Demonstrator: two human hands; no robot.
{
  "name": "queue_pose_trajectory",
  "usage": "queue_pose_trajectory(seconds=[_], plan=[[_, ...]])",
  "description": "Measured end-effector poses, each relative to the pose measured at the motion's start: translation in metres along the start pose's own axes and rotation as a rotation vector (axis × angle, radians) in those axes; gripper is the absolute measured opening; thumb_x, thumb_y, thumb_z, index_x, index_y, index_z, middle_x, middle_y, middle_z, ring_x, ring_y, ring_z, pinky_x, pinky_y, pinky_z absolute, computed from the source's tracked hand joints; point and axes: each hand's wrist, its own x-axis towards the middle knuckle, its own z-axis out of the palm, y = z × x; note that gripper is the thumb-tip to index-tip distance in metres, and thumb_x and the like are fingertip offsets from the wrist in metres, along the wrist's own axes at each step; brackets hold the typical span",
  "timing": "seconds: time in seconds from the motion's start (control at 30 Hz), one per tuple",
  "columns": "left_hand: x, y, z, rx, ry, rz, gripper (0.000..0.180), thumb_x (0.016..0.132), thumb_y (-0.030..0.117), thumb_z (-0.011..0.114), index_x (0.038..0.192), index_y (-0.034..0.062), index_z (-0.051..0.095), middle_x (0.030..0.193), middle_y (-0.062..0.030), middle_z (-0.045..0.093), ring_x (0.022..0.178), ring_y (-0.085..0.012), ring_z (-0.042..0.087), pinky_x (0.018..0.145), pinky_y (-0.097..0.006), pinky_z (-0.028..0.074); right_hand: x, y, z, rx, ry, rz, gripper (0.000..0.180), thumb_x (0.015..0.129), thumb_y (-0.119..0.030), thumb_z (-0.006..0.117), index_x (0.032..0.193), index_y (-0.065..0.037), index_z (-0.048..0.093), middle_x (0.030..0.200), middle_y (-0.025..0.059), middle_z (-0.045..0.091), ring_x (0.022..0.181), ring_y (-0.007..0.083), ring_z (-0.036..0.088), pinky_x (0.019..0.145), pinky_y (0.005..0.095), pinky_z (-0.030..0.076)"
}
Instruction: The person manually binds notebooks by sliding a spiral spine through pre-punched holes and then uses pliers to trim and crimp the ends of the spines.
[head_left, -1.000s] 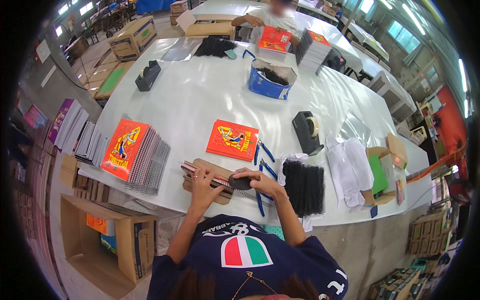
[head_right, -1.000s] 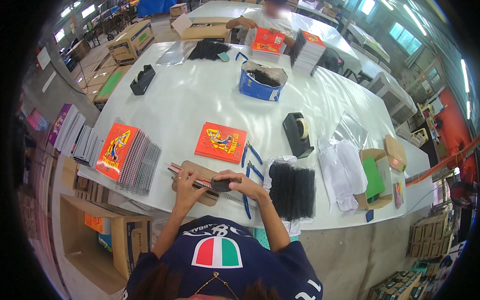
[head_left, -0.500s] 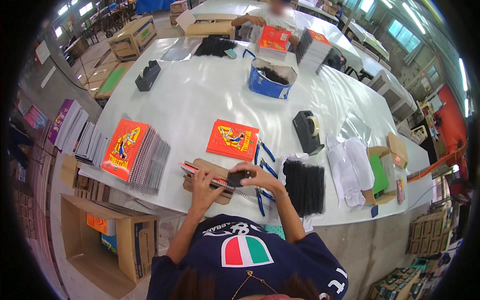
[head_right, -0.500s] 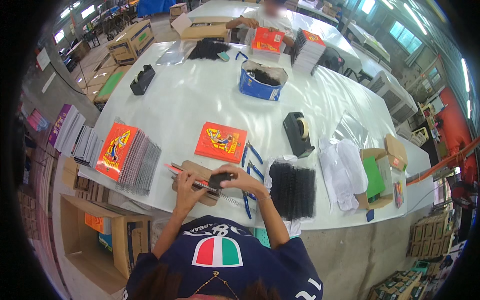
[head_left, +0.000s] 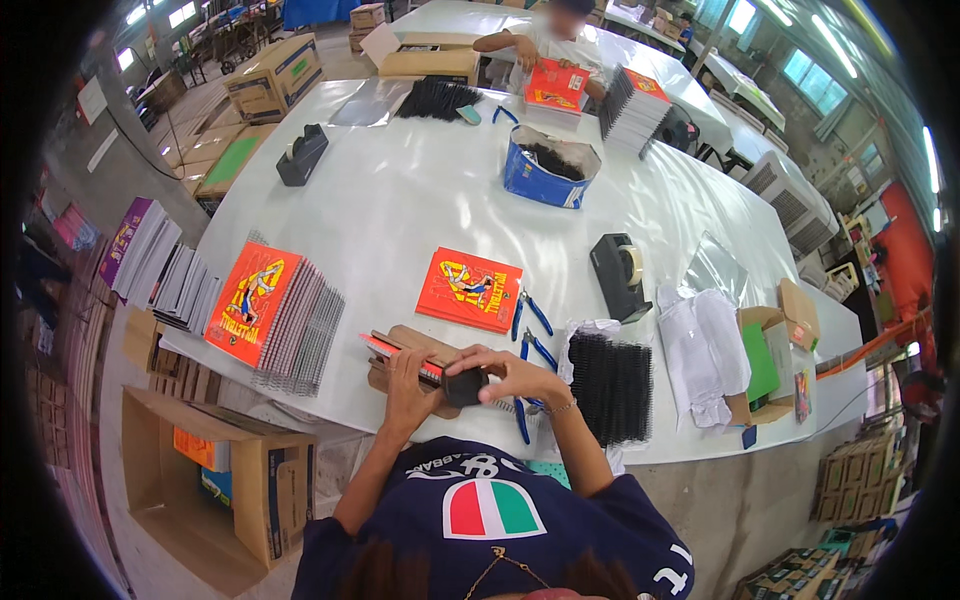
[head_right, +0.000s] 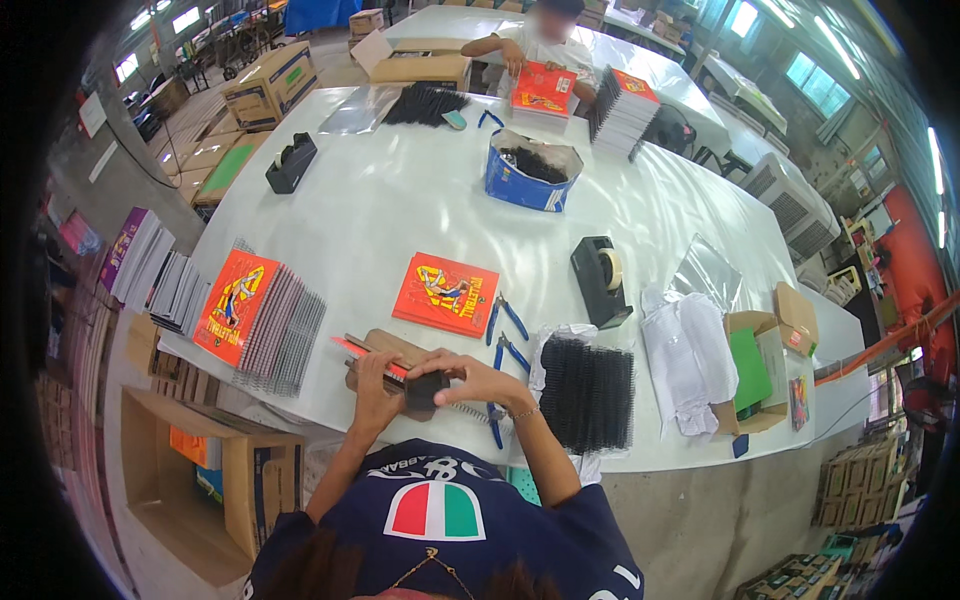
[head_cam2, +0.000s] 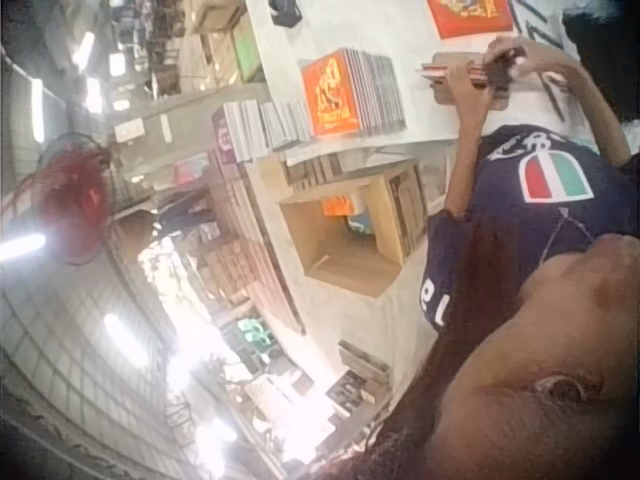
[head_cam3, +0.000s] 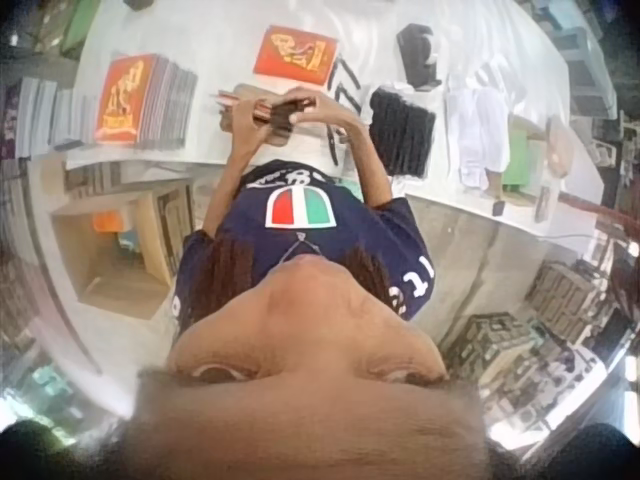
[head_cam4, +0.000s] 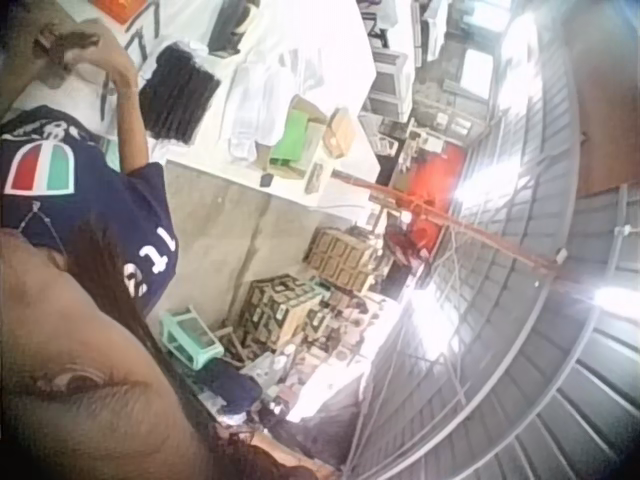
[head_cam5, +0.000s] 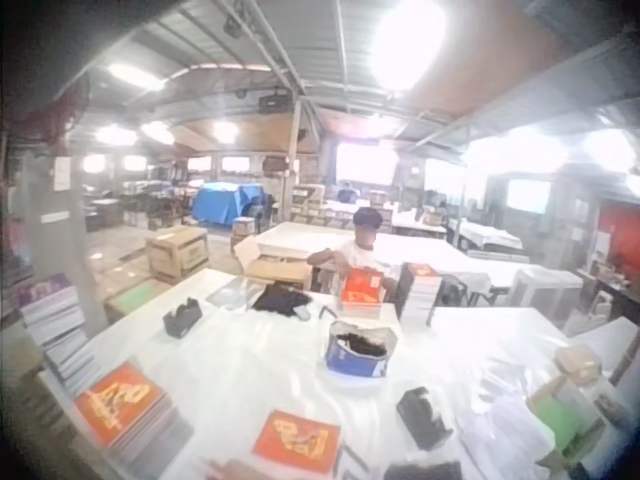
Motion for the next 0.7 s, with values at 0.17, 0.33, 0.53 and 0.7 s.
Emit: queue_pose_trajectory(seconds=[0.17, 0.33, 0.53, 0.7], plan=[[0.002, 0.0, -0.002, -0.017, -0.036, -0.009, 0.073, 0.062, 0.02, 0.082, 0.127, 0.0079, 0.052, 0.108, -0.0124, 0.053, 0.106, -0.0318, 0.047, 0.098, -0.045, 0.035, 0.007, 0.014, -0.013, 0.141, -0.088, -0.097, 0.069, 0.074, -0.044, 0.081, 0.127, -0.005, 0.062, 0.127, 0.0089, 0.053, 0.124, 0.0227, 0.046, 0.108, 0.0328, 0.033], [0.001, 0.001, 0.0, -0.016, 0.001, -0.021, 0.079, 0.062, 0.021, 0.084, 0.132, 0.0092, 0.05, 0.102, -0.0105, 0.051, 0.102, -0.0299, 0.047, 0.098, -0.045, 0.034, 0.011, 0.007, -0.01, 0.09, -0.137, -0.121, 0.076, 0.07, -0.048, 0.083, 0.128, -0.004, 0.061, 0.13, 0.0078, 0.049, 0.125, 0.0213, 0.045, 0.109, 0.0343, 0.033], [0.001, 0.004, -0.002, -0.025, -0.005, -0.027, 0.086, 0.062, 0.024, 0.085, 0.137, 0.0101, 0.046, 0.1, -0.0092, 0.05, 0.102, -0.0287, 0.047, 0.099, -0.046, 0.032, 0.017, 0.023, -0.013, 0.091, 0.033, 0.017, 0.065, 0.076, -0.041, 0.08, 0.128, -0.007, 0.061, 0.127, 0.0065, 0.052, 0.118, 0.02, 0.051, 0.103, 0.0332, 0.038], [-0.001, -0.001, -0.001, -0.005, -0.009, -0.021, 0.09, 0.062, 0.025, 0.086, 0.14, 0.0105, 0.044, 0.114, -0.0113, 0.052, 0.113, -0.0309, 0.047, 0.104, -0.048, 0.028, 0.028, 0.001, -0.006, 0.01, 0.016, 0.027, 0.059, 0.079, -0.037, 0.078, 0.127, -0.008, 0.061, 0.125, 0.0064, 0.054, 0.113, 0.02, 0.053, 0.097, 0.0323, 0.044]])
